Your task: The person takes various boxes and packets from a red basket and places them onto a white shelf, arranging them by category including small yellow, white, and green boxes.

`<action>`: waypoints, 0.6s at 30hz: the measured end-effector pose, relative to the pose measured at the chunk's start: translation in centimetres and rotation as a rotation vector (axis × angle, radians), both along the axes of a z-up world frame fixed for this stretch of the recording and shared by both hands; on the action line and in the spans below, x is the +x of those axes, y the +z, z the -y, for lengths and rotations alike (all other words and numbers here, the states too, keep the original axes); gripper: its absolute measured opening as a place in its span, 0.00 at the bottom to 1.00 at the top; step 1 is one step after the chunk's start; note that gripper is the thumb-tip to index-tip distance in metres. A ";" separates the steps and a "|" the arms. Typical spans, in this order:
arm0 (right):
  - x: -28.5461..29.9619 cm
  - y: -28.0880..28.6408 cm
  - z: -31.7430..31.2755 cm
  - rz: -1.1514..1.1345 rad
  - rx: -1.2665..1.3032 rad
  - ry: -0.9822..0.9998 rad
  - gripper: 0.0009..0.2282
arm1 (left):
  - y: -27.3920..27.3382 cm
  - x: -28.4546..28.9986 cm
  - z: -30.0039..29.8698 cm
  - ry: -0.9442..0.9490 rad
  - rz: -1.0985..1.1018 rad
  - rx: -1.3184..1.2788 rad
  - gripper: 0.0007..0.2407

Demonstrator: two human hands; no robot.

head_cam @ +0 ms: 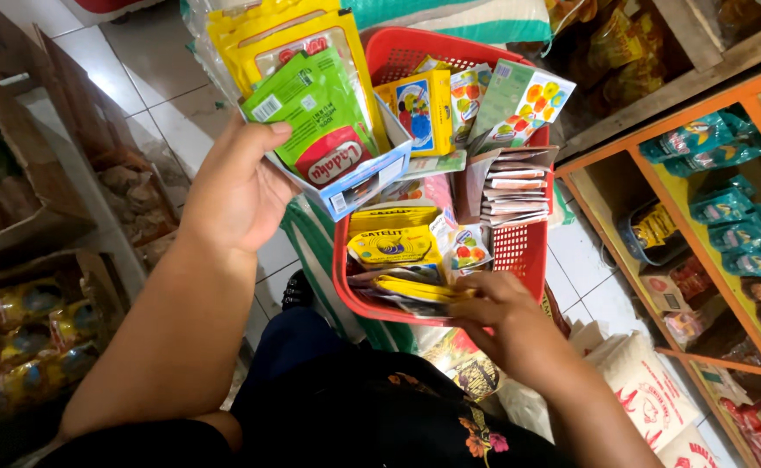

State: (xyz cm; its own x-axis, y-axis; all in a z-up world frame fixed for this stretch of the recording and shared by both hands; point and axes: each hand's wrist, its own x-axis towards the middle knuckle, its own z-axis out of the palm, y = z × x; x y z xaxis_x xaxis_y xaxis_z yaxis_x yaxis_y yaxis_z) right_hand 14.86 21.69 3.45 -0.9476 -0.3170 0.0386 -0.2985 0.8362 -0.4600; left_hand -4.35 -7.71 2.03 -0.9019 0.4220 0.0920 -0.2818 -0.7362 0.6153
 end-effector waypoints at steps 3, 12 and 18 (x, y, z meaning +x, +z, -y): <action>0.4 -0.3 -0.7 -0.029 -0.015 -0.075 0.06 | -0.2 -0.1 -0.1 -0.008 -0.015 0.012 0.22; -0.3 -2.8 -0.3 -0.033 -0.125 -0.323 0.07 | -0.5 0.3 -0.6 -0.011 -0.004 -0.023 0.23; 0.2 -2.4 0.9 -0.103 -0.043 -0.092 0.11 | -0.3 -0.1 -0.6 0.017 -0.009 0.013 0.23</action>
State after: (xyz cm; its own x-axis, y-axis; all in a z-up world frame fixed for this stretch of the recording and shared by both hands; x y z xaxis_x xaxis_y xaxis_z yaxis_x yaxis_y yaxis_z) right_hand 15.01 20.84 1.08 -0.9629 -0.2251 0.1488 -0.2691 0.8424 -0.4669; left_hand -4.43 -7.13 1.70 -0.9080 0.4054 0.1057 -0.2636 -0.7490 0.6079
